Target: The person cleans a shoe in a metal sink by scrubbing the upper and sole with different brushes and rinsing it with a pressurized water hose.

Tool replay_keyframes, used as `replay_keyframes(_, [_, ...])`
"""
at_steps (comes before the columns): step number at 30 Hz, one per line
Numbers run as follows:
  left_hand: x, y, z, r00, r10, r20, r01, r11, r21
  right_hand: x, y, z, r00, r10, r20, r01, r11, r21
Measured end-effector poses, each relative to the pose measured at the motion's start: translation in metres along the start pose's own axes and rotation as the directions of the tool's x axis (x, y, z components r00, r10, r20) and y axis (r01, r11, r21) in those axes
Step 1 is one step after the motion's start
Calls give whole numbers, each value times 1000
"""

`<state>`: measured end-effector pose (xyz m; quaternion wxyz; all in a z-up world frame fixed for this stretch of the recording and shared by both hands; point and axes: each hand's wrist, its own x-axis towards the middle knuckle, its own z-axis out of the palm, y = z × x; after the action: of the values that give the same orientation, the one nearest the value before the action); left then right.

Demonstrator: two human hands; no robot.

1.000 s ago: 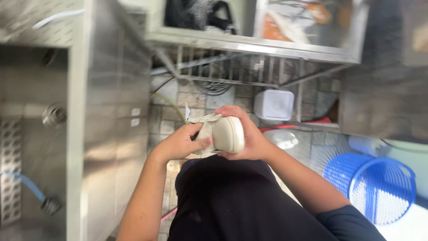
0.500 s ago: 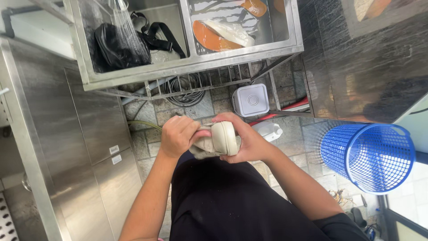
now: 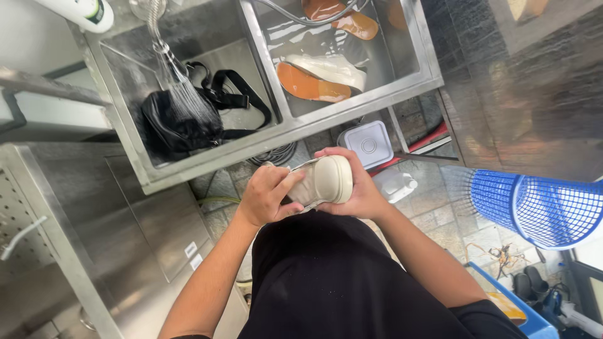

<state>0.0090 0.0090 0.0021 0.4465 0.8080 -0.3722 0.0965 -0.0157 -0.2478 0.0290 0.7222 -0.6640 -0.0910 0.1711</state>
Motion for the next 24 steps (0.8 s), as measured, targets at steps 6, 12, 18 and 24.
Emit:
replay_keyframes(6, [26,-44,-25,979,-128,162,112,988,102,55,3,10,998,63,0,-63,996,66])
replay_keyframes(12, [65,-51,-32,968,-221,121,230,971,-65,84,24,-17,972,48,-231,22,956,291])
replay_keyframes(18, [98,-56,28,874,-377,306,424,900,-104,91,70,-106,881,157,-446,174,770,614])
replay_keyframes(24, [166,-48,173,947,-208,244,190,977,96,102,96,-228,627,363,-689,103,838,536])
